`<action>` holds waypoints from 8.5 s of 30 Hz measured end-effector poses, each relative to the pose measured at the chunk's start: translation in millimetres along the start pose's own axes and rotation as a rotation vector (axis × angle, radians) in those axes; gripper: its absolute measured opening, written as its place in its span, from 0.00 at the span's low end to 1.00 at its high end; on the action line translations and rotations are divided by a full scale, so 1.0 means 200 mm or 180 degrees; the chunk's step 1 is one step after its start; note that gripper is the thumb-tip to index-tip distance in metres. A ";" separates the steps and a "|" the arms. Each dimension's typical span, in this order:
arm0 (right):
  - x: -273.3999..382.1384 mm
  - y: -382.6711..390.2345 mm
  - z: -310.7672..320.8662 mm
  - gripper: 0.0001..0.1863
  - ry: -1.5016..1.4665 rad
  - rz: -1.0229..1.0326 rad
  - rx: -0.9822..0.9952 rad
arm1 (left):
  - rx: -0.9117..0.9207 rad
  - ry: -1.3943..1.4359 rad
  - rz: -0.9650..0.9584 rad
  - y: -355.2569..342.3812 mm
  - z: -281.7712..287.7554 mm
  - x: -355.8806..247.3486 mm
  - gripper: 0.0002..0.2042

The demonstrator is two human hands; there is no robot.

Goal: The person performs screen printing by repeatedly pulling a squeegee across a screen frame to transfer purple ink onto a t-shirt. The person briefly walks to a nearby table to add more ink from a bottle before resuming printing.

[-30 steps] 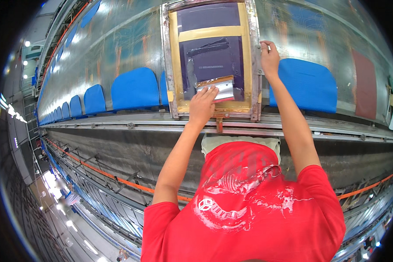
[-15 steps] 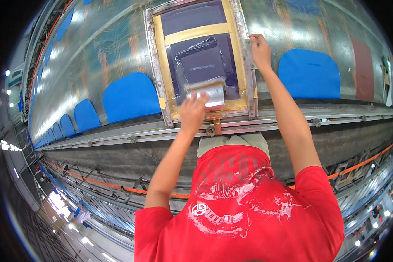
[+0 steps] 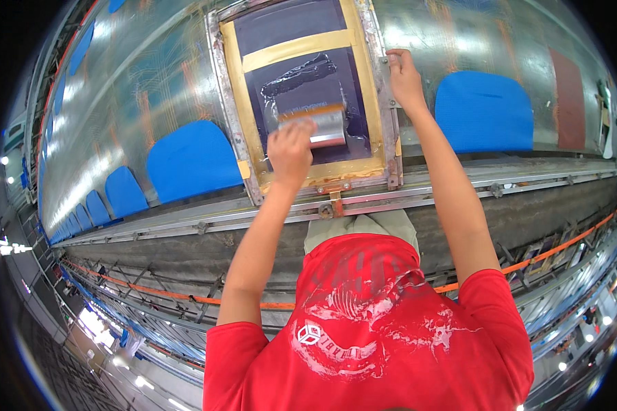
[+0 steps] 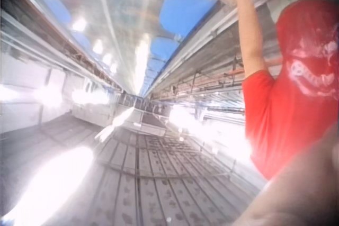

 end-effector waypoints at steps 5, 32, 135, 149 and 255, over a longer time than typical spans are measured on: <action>-0.03 -0.04 0.00 0.14 -0.0027 0.0181 -0.0130 | -0.0109 0.0361 0.0045 -0.05 0.03 0.06 0.19; 0.57 0.25 -0.62 0.12 -0.0400 0.1020 -0.0634 | 0.0503 0.0243 0.0380 0.51 0.42 0.57 0.29; 1.53 0.94 -2.87 0.11 0.0122 0.0287 -0.0198 | 0.0080 0.0111 0.0292 0.86 1.26 3.11 0.14; 1.56 0.93 -2.85 0.10 -0.0002 0.0511 -0.0265 | 0.0378 -0.0058 0.0462 0.65 1.27 3.16 0.17; 3.16 1.88 -5.47 0.12 -0.0422 0.0691 -0.0394 | 0.0492 0.0619 0.0633 2.48 2.71 5.50 0.22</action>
Point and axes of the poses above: each hand's wrist, its own y-axis away from the middle knuckle, its own z-axis out of the back of the hand, x = y × z, the point moved 7 cm from there along -y, towards the middle knuckle, and after that the axes turned 2 degrees about x, right-handed, at the moved point
